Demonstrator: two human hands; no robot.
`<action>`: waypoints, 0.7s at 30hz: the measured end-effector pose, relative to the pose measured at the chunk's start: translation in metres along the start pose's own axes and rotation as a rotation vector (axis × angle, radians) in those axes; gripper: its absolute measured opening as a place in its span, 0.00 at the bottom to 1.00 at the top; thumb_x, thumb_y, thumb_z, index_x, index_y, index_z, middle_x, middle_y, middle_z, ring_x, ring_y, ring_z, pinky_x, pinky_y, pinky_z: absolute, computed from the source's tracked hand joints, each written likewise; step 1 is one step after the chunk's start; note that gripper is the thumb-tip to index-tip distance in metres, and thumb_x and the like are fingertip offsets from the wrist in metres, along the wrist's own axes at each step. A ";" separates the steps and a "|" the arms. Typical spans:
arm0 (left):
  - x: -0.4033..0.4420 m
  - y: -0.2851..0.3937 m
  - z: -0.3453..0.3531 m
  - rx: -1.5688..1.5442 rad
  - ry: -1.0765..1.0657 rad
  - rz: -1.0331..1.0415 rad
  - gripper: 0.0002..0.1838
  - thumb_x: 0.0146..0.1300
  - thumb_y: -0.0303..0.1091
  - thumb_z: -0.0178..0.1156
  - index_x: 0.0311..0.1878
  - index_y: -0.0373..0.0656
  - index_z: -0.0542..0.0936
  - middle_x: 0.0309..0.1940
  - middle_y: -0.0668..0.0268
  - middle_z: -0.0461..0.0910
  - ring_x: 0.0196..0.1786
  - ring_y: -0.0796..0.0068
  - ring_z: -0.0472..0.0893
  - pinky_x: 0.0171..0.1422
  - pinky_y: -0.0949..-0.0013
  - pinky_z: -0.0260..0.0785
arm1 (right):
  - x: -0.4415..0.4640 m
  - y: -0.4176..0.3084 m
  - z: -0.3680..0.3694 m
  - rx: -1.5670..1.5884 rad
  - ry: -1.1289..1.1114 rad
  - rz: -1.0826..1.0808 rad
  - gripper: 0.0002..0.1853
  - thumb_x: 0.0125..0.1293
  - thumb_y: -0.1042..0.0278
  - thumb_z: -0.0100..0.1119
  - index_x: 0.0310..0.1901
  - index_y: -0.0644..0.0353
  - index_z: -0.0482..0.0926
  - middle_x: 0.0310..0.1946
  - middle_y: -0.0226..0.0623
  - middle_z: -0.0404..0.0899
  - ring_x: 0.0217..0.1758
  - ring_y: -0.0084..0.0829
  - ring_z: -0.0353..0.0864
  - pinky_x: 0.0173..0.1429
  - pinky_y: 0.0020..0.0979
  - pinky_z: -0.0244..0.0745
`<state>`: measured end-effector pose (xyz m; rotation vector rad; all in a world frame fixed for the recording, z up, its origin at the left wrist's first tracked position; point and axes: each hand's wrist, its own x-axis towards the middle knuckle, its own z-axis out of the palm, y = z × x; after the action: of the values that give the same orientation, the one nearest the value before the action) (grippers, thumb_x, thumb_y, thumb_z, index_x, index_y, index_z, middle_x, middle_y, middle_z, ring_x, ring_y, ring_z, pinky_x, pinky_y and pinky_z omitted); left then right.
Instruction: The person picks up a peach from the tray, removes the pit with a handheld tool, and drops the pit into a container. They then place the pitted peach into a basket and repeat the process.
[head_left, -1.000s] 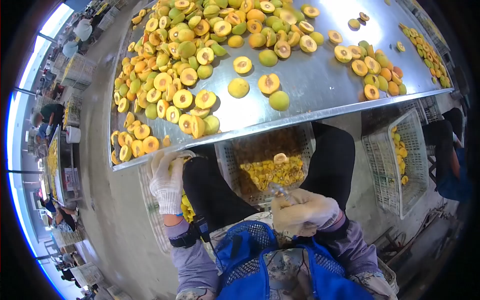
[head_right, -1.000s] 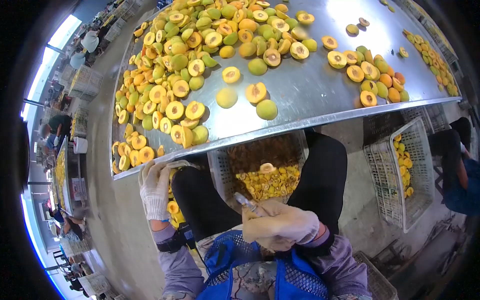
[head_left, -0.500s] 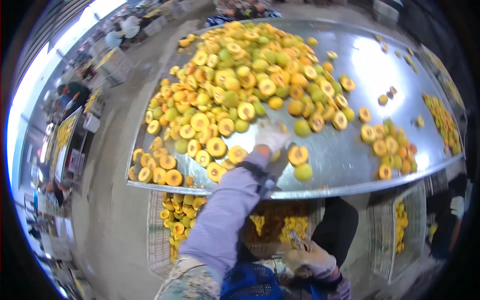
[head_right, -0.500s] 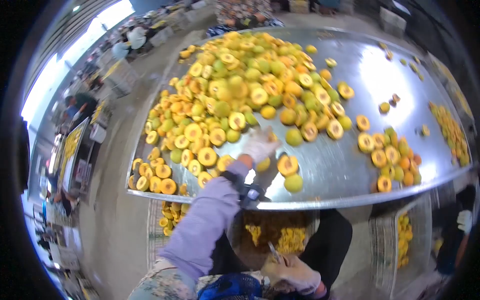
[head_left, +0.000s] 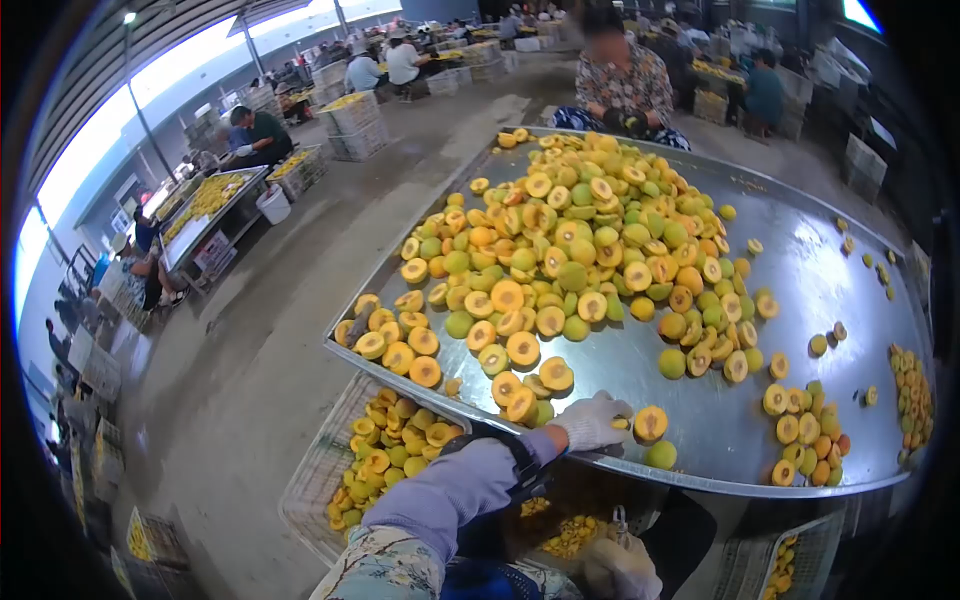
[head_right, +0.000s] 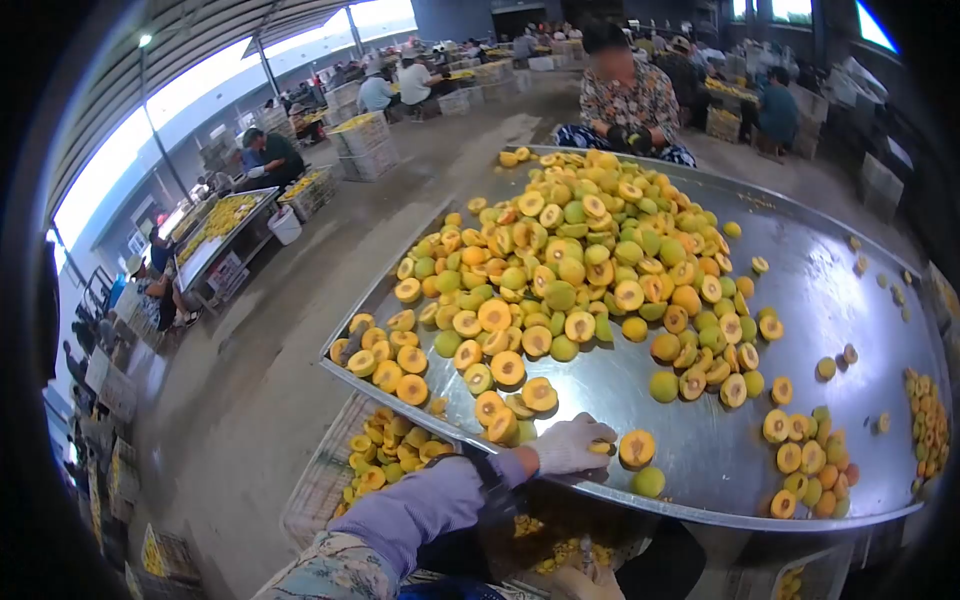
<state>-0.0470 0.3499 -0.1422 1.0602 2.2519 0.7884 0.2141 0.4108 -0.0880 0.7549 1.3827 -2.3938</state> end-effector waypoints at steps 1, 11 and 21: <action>-0.009 0.003 -0.003 0.002 0.017 0.001 0.21 0.61 0.46 0.59 0.57 0.50 0.81 0.54 0.49 0.74 0.55 0.56 0.77 0.60 0.58 0.72 | -0.002 -0.002 0.006 -0.019 0.072 -0.016 0.06 0.67 0.70 0.57 0.31 0.56 0.75 0.17 0.22 0.69 0.15 0.16 0.64 0.18 0.21 0.54; -0.122 0.071 0.004 -1.099 -0.071 0.204 0.29 0.70 0.41 0.58 0.70 0.36 0.67 0.62 0.61 0.71 0.68 0.73 0.66 0.74 0.69 0.57 | -0.032 -0.036 0.059 0.026 0.327 -0.226 0.05 0.66 0.67 0.59 0.34 0.57 0.78 0.18 0.24 0.70 0.13 0.17 0.62 0.17 0.22 0.54; -0.185 0.061 0.009 -1.128 0.071 0.096 0.19 0.67 0.40 0.61 0.54 0.38 0.75 0.55 0.61 0.77 0.58 0.76 0.74 0.64 0.71 0.66 | -0.042 -0.016 0.069 0.028 0.334 -0.362 0.06 0.65 0.71 0.55 0.41 0.62 0.74 0.17 0.28 0.69 0.13 0.20 0.65 0.18 0.24 0.62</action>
<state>0.0924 0.2360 -0.0679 0.5548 1.3659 1.8190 0.2200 0.3580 -0.0249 1.0265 1.7493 -2.6501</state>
